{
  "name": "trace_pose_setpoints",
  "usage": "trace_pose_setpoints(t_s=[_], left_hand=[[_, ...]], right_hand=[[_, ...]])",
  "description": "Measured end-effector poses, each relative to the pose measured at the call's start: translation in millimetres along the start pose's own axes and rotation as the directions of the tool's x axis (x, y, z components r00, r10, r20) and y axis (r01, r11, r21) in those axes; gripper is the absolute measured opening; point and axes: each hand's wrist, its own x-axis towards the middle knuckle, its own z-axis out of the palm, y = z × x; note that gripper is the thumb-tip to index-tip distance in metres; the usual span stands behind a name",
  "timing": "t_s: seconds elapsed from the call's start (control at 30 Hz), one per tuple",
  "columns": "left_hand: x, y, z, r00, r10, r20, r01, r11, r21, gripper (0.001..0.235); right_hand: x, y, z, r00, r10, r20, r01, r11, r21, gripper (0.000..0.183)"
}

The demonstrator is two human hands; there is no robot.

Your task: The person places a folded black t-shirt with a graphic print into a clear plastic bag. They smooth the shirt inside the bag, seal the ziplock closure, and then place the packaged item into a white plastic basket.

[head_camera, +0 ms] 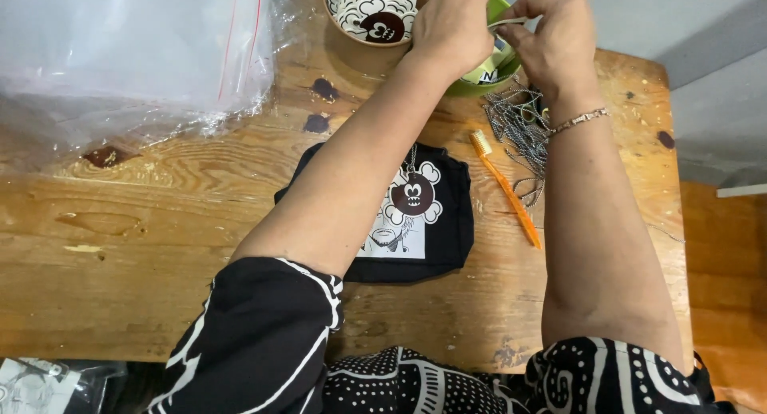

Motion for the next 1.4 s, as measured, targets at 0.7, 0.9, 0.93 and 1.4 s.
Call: trace_pose_setpoints(t_s=[0.7, 0.9, 0.93, 1.4], left_hand=[[-14.0, 11.0, -19.2, 0.99, -0.126, 0.06, 0.138, 0.949, -0.283, 0.011], [-41.4, 31.4, -56.9, 0.886, -0.375, 0.273, 0.439, 0.486, -0.756, 0.013], [-49.2, 32.7, -64.0, 0.885, -0.378, 0.271, 0.439, 0.486, -0.756, 0.013], [-176.1, -21.0, -144.5, 0.886, -0.201, 0.417, 0.378, 0.834, -0.402, 0.028]], right_hand=[[-20.3, -39.9, -17.4, 0.966, 0.256, 0.036, -0.256, 0.924, 0.283, 0.026], [-31.1, -107.6, -56.2, 0.792, 0.457, 0.404, -0.61, 0.569, 0.552, 0.018], [-34.7, -108.5, -58.2, 0.793, 0.454, 0.406, -0.609, 0.569, 0.553, 0.018], [-106.9, -144.2, -78.7, 0.826, 0.125, 0.55, -0.47, 0.691, 0.549, 0.015]])
